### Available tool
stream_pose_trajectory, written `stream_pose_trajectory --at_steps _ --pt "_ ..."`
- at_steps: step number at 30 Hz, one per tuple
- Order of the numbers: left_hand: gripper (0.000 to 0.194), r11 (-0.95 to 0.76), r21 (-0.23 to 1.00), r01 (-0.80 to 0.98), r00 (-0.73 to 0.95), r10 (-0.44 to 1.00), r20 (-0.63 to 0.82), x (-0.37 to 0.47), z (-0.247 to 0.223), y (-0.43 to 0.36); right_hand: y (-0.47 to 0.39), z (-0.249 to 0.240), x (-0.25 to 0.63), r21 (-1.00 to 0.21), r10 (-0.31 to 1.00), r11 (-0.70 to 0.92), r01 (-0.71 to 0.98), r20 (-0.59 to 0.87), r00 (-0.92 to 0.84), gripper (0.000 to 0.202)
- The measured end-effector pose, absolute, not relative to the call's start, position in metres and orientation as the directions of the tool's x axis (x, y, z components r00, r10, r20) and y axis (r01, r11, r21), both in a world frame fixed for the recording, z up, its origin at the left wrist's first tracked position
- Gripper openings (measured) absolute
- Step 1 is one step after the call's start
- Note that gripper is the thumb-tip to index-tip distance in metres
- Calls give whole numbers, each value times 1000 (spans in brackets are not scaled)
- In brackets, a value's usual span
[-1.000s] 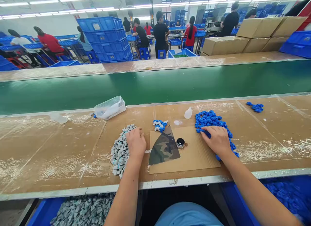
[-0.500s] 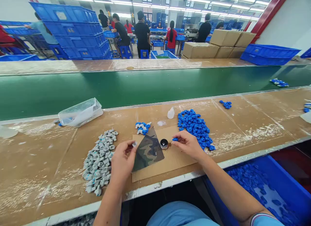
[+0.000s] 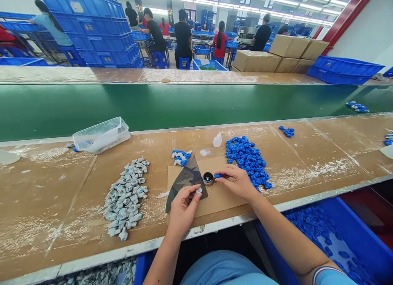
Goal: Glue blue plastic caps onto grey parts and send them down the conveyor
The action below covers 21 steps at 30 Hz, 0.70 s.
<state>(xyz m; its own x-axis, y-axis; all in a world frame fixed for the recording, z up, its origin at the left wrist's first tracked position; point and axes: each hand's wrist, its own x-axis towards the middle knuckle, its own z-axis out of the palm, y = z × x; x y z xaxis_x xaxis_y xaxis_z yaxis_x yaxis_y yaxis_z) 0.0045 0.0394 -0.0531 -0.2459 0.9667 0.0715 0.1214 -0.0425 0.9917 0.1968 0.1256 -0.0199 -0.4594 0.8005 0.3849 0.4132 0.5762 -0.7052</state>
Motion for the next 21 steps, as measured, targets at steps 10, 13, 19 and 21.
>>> stream_pose_trajectory --at_steps 10,13,19,21 --pt "24 -11 995 103 -253 967 37 7 -52 38 126 -17 193 -689 792 583 431 364 -491 20" --pt "24 -2 996 90 -259 966 26 7 -51 38 126 -14 191 -675 773 601 428 356 -524 17" --pt "25 12 997 75 -262 965 9 7 -50 38 126 -12 191 -667 769 607 432 356 -532 18" --pt "27 21 999 36 -265 964 -10 8 -51 38 126 -13 191 -675 776 600 429 361 -518 18"
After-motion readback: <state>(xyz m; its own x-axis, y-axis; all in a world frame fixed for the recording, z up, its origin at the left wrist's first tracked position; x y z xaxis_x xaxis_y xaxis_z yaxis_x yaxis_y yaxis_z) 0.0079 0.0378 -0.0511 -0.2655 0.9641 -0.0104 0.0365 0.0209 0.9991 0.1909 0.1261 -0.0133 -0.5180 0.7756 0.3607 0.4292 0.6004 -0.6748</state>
